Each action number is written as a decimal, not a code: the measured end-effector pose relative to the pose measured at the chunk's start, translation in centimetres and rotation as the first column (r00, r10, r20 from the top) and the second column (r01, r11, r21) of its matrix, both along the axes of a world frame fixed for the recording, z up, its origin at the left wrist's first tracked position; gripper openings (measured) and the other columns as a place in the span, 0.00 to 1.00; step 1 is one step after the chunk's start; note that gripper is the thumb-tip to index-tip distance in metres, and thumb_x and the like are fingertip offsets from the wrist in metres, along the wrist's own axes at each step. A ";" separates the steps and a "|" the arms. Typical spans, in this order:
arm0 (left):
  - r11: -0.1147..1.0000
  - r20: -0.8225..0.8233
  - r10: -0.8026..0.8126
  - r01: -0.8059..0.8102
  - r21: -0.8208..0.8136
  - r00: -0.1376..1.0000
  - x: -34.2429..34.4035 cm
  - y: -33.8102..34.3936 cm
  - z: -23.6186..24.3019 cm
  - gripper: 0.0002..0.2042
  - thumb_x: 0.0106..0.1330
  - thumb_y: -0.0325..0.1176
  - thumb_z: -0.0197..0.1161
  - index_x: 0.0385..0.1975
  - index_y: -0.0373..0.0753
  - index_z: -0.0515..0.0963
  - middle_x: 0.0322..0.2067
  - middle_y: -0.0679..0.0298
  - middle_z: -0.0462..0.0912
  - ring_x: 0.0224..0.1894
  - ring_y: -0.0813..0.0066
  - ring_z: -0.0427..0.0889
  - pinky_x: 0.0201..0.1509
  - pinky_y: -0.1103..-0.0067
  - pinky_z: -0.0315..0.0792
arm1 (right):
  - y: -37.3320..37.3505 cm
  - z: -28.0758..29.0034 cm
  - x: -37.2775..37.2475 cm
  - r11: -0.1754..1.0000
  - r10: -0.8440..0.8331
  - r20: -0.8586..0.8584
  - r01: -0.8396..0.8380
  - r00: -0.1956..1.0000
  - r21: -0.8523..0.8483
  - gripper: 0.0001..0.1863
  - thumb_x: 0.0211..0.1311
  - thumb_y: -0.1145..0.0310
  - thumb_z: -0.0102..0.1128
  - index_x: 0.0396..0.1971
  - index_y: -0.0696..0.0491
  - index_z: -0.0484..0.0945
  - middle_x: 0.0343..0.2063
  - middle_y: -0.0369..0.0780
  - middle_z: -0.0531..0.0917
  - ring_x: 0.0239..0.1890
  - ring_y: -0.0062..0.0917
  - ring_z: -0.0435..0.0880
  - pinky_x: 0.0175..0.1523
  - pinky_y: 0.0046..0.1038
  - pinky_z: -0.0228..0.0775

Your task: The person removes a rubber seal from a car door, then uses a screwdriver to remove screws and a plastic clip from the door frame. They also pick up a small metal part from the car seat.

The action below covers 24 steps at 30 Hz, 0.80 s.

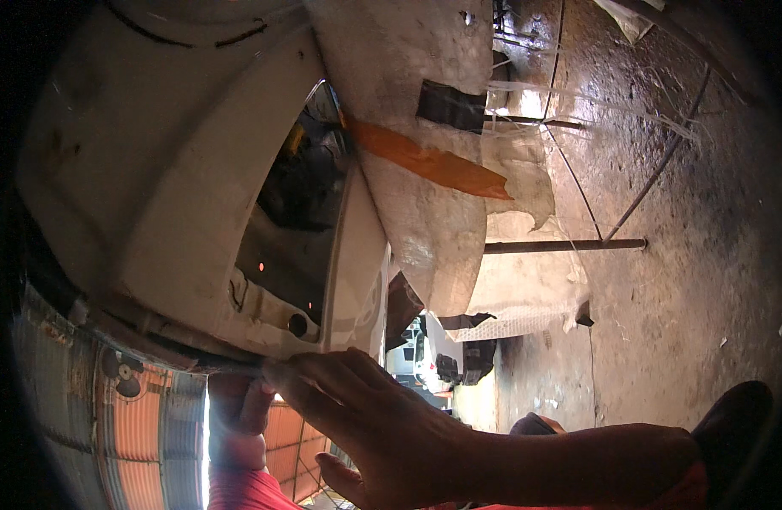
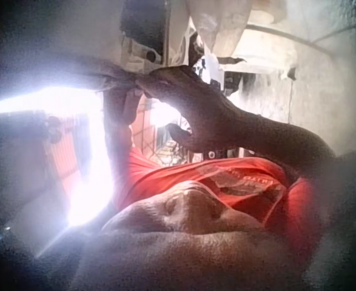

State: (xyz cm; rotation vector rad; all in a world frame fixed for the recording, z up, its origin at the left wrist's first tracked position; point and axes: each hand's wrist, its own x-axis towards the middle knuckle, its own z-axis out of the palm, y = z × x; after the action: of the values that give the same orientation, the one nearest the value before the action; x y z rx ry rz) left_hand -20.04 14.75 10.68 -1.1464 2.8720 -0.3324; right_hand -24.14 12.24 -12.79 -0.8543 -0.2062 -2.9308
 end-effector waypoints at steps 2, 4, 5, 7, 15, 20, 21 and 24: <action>1.000 0.000 -0.005 0.005 -0.007 1.000 0.0 0.0 0.0 0.18 0.73 0.37 0.66 0.52 0.27 0.84 0.47 0.57 0.90 0.49 0.71 0.85 0.57 0.73 0.77 | 0.5 0.0 -0.2 0.997 -0.028 -0.022 0.029 0.999 0.075 0.46 0.50 0.82 0.68 0.74 0.64 0.64 0.61 0.55 0.75 0.61 0.44 0.79 0.64 0.43 0.80; 0.999 0.054 -0.025 0.027 -0.042 0.998 -0.7 0.2 -0.5 0.17 0.74 0.37 0.66 0.50 0.27 0.85 0.45 0.57 0.91 0.47 0.72 0.85 0.55 0.74 0.78 | 1.1 0.1 0.0 0.988 -0.040 -0.042 0.046 0.998 0.148 0.45 0.49 0.81 0.68 0.73 0.64 0.66 0.60 0.55 0.75 0.60 0.45 0.79 0.64 0.42 0.80; 0.997 0.076 -0.035 0.040 -0.064 0.996 -1.0 0.3 -0.7 0.16 0.74 0.36 0.66 0.49 0.27 0.85 0.44 0.57 0.91 0.46 0.72 0.86 0.54 0.74 0.78 | 1.5 0.0 -0.1 0.983 -0.045 -0.054 0.054 0.997 0.178 0.45 0.49 0.81 0.68 0.73 0.65 0.66 0.60 0.54 0.75 0.60 0.45 0.79 0.63 0.42 0.80; 0.993 0.097 -0.050 0.060 -0.105 0.994 -1.4 0.6 -0.9 0.14 0.74 0.35 0.66 0.47 0.27 0.86 0.42 0.57 0.91 0.44 0.74 0.86 0.51 0.75 0.78 | 1.8 -0.2 -0.4 0.978 -0.034 -0.092 0.052 0.995 0.201 0.45 0.48 0.80 0.69 0.72 0.64 0.67 0.60 0.55 0.75 0.60 0.45 0.79 0.63 0.41 0.80; 0.992 0.110 -0.095 0.104 -0.077 0.989 -2.1 0.5 -1.3 0.11 0.73 0.30 0.64 0.44 0.29 0.88 0.39 0.58 0.92 0.42 0.73 0.87 0.48 0.75 0.78 | 1.0 -0.6 -3.5 0.963 0.165 -0.003 -0.161 0.986 0.218 0.31 0.63 0.69 0.71 0.64 0.61 0.72 0.53 0.56 0.76 0.57 0.48 0.78 0.59 0.47 0.75; 0.938 0.409 -0.275 0.336 -0.085 0.870 -3.4 -0.4 -0.6 0.11 0.73 0.29 0.60 0.43 0.32 0.89 0.39 0.57 0.92 0.39 0.65 0.90 0.51 0.71 0.79 | -1.6 1.9 -3.0 0.958 0.103 0.074 -0.119 0.992 0.260 0.25 0.61 0.70 0.74 0.57 0.56 0.76 0.44 0.47 0.78 0.45 0.42 0.82 0.50 0.41 0.77; 0.932 0.463 -0.266 0.348 -0.100 0.846 -3.4 -0.2 -0.3 0.11 0.73 0.29 0.60 0.44 0.32 0.89 0.38 0.57 0.92 0.39 0.65 0.90 0.51 0.70 0.80 | -1.4 2.1 -3.3 0.960 0.070 0.074 -0.087 0.995 0.267 0.24 0.61 0.70 0.74 0.55 0.56 0.76 0.44 0.47 0.78 0.44 0.42 0.82 0.50 0.41 0.77; 0.898 0.478 -0.313 0.419 -0.132 0.821 -3.1 -1.1 -0.1 0.11 0.72 0.28 0.62 0.46 0.32 0.89 0.39 0.56 0.92 0.41 0.65 0.91 0.54 0.70 0.80 | -0.6 2.1 -4.5 0.956 0.055 0.040 -0.065 0.998 0.287 0.22 0.62 0.71 0.71 0.54 0.58 0.77 0.46 0.49 0.78 0.49 0.45 0.81 0.54 0.43 0.76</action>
State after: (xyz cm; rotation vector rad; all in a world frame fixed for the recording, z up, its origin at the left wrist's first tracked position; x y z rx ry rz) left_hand -23.11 13.67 10.55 -0.4223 2.6517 -0.8442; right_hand -28.64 11.62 -10.70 -0.7425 0.1875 -2.8209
